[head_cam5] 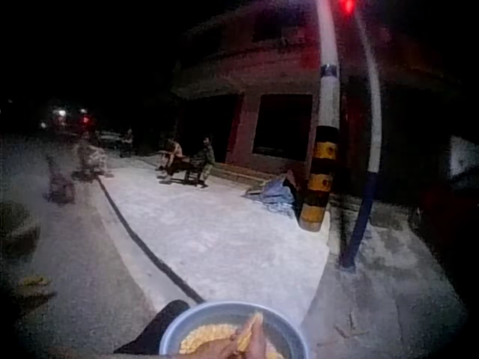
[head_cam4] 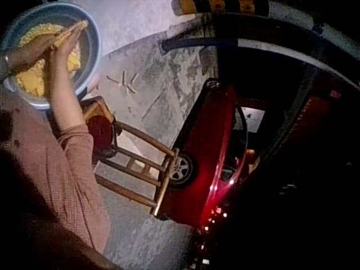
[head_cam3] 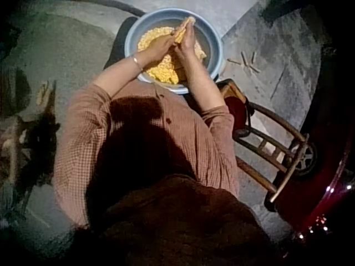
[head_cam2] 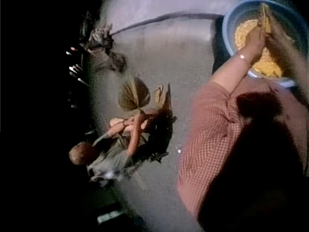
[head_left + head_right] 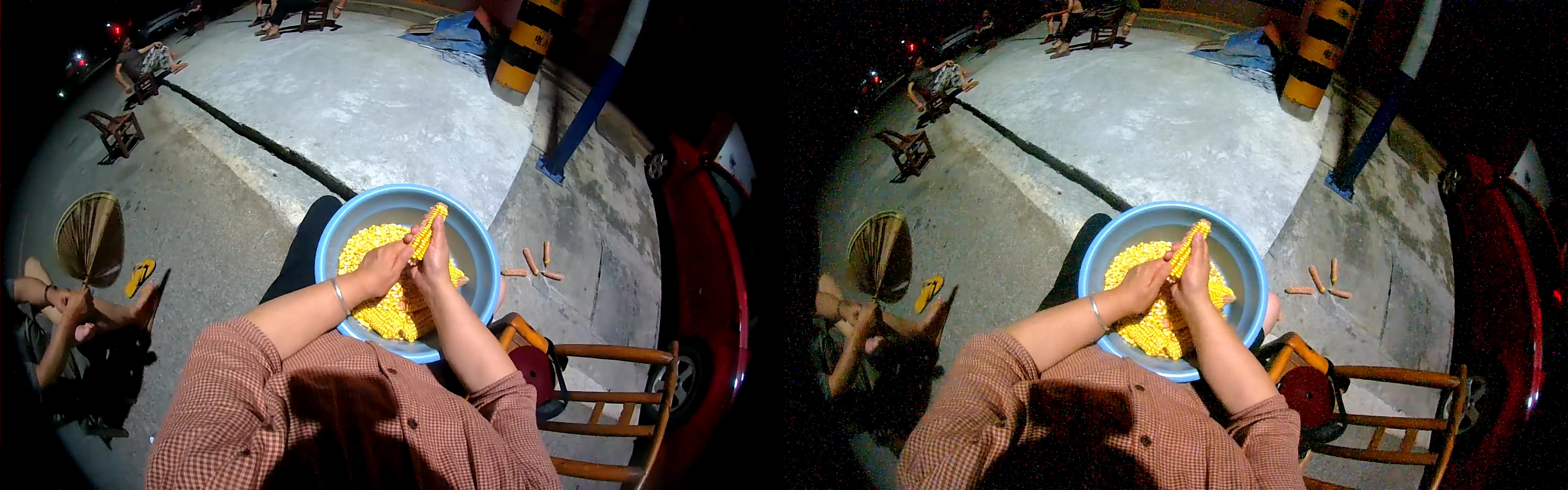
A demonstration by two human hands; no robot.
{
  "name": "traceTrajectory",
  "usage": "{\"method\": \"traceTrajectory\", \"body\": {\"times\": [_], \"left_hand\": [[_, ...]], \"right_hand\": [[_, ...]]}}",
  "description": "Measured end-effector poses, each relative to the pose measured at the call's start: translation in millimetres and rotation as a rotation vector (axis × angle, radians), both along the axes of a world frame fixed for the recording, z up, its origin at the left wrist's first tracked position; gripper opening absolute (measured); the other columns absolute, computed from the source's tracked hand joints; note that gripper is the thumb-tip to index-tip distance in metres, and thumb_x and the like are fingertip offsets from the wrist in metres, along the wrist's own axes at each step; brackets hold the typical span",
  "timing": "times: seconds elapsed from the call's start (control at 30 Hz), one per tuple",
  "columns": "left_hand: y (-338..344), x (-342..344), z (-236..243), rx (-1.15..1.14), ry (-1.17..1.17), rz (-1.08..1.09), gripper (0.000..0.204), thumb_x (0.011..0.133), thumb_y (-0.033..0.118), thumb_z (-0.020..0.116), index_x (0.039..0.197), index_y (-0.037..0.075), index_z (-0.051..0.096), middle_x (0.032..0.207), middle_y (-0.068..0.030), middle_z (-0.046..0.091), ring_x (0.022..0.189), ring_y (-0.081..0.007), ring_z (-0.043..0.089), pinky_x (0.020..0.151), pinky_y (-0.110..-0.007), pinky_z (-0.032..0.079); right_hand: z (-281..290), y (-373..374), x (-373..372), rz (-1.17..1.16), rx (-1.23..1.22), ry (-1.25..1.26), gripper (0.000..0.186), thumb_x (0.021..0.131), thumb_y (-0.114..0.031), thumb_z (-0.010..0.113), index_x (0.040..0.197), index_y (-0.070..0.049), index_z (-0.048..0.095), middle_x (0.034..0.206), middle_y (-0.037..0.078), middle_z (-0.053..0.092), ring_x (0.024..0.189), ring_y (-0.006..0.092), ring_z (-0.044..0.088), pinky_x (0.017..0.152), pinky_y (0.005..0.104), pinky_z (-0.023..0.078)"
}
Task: The person strips kernels from a corn cob into a basin by hand and then removes kernels from another corn cob.
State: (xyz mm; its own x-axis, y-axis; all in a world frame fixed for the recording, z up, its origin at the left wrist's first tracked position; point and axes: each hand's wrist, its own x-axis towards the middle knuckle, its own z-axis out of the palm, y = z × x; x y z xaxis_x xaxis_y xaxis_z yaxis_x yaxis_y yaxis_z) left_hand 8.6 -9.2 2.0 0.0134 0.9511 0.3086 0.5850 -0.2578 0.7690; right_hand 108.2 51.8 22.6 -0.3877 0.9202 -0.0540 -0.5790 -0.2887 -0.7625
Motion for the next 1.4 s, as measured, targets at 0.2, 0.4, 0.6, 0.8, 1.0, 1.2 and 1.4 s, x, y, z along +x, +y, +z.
{"method": "traceTrajectory", "body": {"times": [0.2, 0.4, 0.6, 0.8, 1.0, 1.2, 1.4], "left_hand": [[4.0, -0.4, -2.1, 0.032, 0.034, 0.105, 0.040, 0.092, 0.031, 0.028, 0.099, 0.002, 0.055, 0.087, -0.0233, 0.058, 0.080, -0.0392, 0.055, 0.070, -0.045, 0.043], [3.6, 6.0, 0.8, 0.079, -0.026, 0.145, 0.041, 0.092, 0.032, 0.027, 0.101, 0.003, 0.055, 0.087, -0.0232, 0.058, 0.080, -0.0393, 0.055, 0.070, -0.045, 0.043], [6.7, 0.2, -0.3, -0.032, -0.087, 0.100, 0.042, 0.092, 0.033, 0.030, 0.103, 0.001, 0.055, 0.090, -0.0223, 0.059, 0.086, -0.0371, 0.056, 0.075, -0.039, 0.044], [5.4, -2.2, 0.0, -0.114, -0.188, -0.052, 0.042, 0.092, 0.033, 0.032, 0.098, 0.000, 0.057, 0.090, -0.0224, 0.059, 0.086, -0.0345, 0.057, 0.075, -0.037, 0.044], [5.3, 2.4, 0.3, 0.027, -0.071, 0.125, 0.045, 0.091, 0.036, 0.029, 0.089, 0.002, 0.058, 0.079, -0.0239, 0.058, 0.076, -0.0392, 0.056, 0.067, -0.045, 0.043], [14.1, -2.2, -14.8, 0.221, -0.177, 0.183, 0.044, 0.092, 0.033, 0.029, 0.086, 0.000, 0.058, 0.071, -0.0235, 0.058, 0.066, -0.0365, 0.057, 0.059, -0.042, 0.044], [10.6, -2.0, -0.2, -0.095, -0.682, 0.028, 0.040, 0.092, 0.034, 0.035, 0.082, 0.001, 0.055, 0.063, -0.0051, 0.054, 0.053, -0.0114, 0.050, 0.050, -0.026, 0.044]], "right_hand": [[-4.3, -1.0, -12.1, -0.226, -0.031, 0.002, 0.032, 0.088, -0.043, 0.042, 0.096, -0.012, 0.041, 0.072, 0.005, 0.049, 0.061, 0.0150, 0.049, 0.057, 0.0280, 0.045], [-5.7, 2.6, -8.9, -0.181, -0.105, 0.113, 0.029, 0.088, -0.042, 0.043, 0.094, -0.013, 0.043, 0.071, 0.006, 0.049, 0.061, 0.0157, 0.049, 0.058, 0.0289, 0.045], [2.4, -6.9, -7.0, -0.008, -0.083, 0.194, 0.033, 0.087, -0.044, 0.045, 0.097, -0.013, 0.044, 0.071, 0.005, 0.048, 0.067, 0.0163, 0.049, 0.064, 0.0283, 0.044], [-6.6, -8.0, -9.5, 0.004, -0.054, 0.126, 0.037, 0.086, -0.046, 0.045, 0.101, -0.012, 0.042, 0.074, 0.004, 0.048, 0.074, 0.0148, 0.048, 0.069, 0.0266, 0.043], [-5.0, -8.7, -10.7, -0.063, 0.052, -0.018, 0.039, 0.085, -0.047, 0.046, 0.103, -0.013, 0.043, 0.073, 0.003, 0.048, 0.071, 0.0143, 0.049, 0.068, 0.0263, 0.043], [0.9, -6.2, -2.8, 0.086, -0.087, 0.105, 0.040, 0.086, -0.049, 0.044, 0.104, -0.013, 0.043, 0.073, 0.002, 0.051, 0.069, 0.0147, 0.052, 0.063, 0.0284, 0.045], [7.5, 1.5, 7.4, 0.183, -0.131, 0.144, 0.047, 0.084, -0.053, 0.043, 0.106, -0.011, 0.045, 0.084, 0.006, 0.056, 0.081, 0.0212, 0.056, 0.068, 0.0370, 0.049]]}}
